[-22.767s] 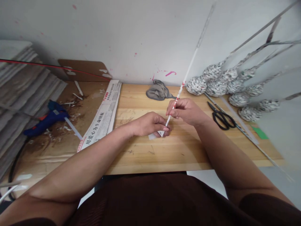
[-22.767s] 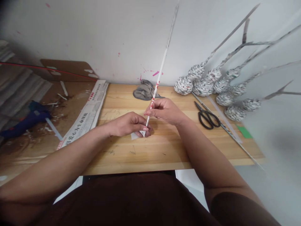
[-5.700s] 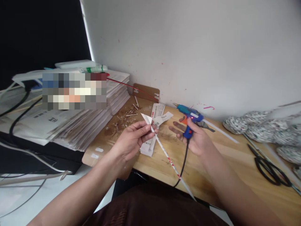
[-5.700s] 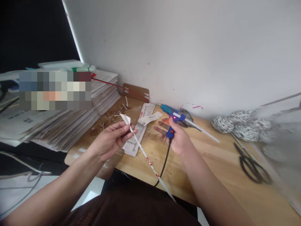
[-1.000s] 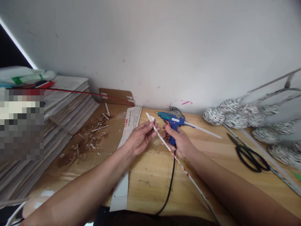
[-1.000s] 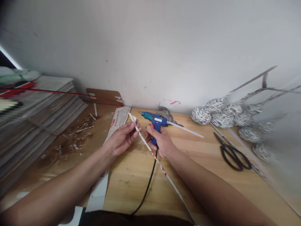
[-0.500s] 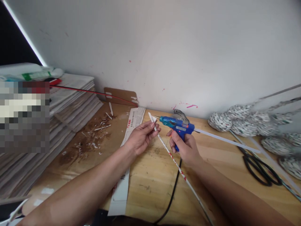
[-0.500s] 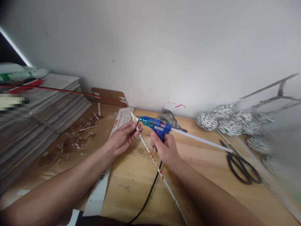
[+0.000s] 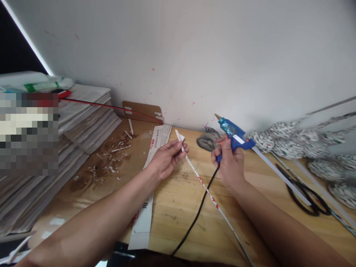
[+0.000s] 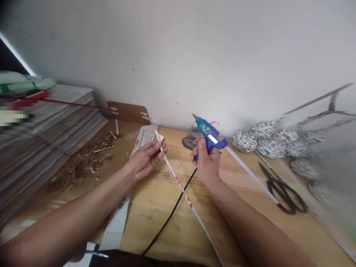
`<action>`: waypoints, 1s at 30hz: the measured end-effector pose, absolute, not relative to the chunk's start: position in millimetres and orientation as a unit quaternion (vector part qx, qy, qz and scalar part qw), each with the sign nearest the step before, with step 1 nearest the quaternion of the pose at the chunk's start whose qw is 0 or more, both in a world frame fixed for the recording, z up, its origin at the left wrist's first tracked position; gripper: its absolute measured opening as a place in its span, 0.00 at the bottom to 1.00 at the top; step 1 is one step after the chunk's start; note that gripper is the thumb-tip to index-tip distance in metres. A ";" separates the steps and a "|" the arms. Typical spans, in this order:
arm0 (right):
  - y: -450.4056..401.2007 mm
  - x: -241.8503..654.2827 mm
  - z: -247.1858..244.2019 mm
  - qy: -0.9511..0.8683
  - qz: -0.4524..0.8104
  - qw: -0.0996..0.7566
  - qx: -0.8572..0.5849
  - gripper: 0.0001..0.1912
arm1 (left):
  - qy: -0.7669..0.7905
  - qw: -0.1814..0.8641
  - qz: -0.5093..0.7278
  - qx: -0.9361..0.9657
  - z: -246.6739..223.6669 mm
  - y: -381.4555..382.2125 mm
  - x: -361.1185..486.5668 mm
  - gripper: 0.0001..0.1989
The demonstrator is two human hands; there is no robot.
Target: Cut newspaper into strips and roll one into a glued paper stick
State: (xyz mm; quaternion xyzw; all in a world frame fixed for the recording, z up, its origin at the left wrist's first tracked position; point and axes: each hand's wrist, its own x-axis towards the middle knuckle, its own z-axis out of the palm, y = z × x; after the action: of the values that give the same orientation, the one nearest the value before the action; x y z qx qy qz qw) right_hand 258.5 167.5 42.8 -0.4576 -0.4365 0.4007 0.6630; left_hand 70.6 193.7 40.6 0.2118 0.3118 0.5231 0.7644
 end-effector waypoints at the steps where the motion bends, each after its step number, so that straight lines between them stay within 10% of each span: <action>1: 168.4 259.2 43.6 -0.424 0.402 0.672 -0.456 0.20 | 0.315 0.764 0.522 0.212 40.9 193.5 70.4 0.06; 30: 149.4 256.5 35.1 -0.615 0.413 0.448 -0.500 0.26 | 0.314 0.754 0.526 0.237 37.4 197.5 68.9 0.05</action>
State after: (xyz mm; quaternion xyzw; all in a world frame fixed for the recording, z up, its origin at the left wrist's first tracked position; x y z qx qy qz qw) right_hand 256.5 149.4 35.1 -0.5004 -0.6149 0.4133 0.4479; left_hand 68.9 197.5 37.4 0.2371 0.3138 0.5264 0.7538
